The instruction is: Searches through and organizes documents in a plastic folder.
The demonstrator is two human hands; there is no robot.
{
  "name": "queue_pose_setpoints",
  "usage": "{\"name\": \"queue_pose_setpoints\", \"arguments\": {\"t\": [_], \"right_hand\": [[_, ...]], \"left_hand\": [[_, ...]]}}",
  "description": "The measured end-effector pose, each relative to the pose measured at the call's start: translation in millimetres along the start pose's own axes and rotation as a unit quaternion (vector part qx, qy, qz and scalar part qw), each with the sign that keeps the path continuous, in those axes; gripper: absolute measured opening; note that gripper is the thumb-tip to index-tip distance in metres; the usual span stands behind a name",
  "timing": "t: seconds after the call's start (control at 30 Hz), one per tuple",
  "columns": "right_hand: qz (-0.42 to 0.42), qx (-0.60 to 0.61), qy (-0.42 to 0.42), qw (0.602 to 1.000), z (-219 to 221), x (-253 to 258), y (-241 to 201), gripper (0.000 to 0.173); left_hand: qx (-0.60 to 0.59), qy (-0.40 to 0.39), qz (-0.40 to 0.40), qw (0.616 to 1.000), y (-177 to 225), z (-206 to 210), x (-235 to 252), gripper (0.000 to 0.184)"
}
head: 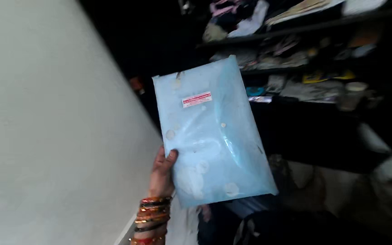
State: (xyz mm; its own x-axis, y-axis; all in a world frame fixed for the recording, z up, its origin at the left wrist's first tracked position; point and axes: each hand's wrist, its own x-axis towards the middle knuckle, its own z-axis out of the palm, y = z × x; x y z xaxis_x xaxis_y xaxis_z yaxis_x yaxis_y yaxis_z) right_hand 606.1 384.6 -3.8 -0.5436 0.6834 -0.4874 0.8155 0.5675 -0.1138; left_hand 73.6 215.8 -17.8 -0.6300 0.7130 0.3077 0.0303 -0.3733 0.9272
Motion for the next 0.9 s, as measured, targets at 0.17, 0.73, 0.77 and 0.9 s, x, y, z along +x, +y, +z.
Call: {"name": "queue_pose_setpoints", "arguments": {"t": [0.17, 0.73, 0.77, 0.9], "right_hand": [[-0.028, 0.185, 0.265, 0.946, -2.4, 24.6, 31.6, 0.066], [0.107, 0.19, 0.429, 0.877, 4.1, 190.2, 0.2, 0.103], [0.119, 0.193, 0.434, 0.872, 7.4, 202.2, -8.0, 0.102], [0.147, 0.176, 0.474, 0.85, 26.2, 240.1, -25.2, 0.08]], "left_hand": [[-0.108, -0.111, -0.053, 0.986, -66.9, 170.3, 4.7, 0.028], [-0.148, -0.201, -0.25, 0.936, -178.1, 263.5, -27.8, 0.05], [-0.153, -0.187, -0.269, 0.932, -183.1, 259.7, -23.4, 0.044], [-0.15, -0.137, -0.323, 0.924, -194.4, 256.0, -9.9, 0.035]]}}
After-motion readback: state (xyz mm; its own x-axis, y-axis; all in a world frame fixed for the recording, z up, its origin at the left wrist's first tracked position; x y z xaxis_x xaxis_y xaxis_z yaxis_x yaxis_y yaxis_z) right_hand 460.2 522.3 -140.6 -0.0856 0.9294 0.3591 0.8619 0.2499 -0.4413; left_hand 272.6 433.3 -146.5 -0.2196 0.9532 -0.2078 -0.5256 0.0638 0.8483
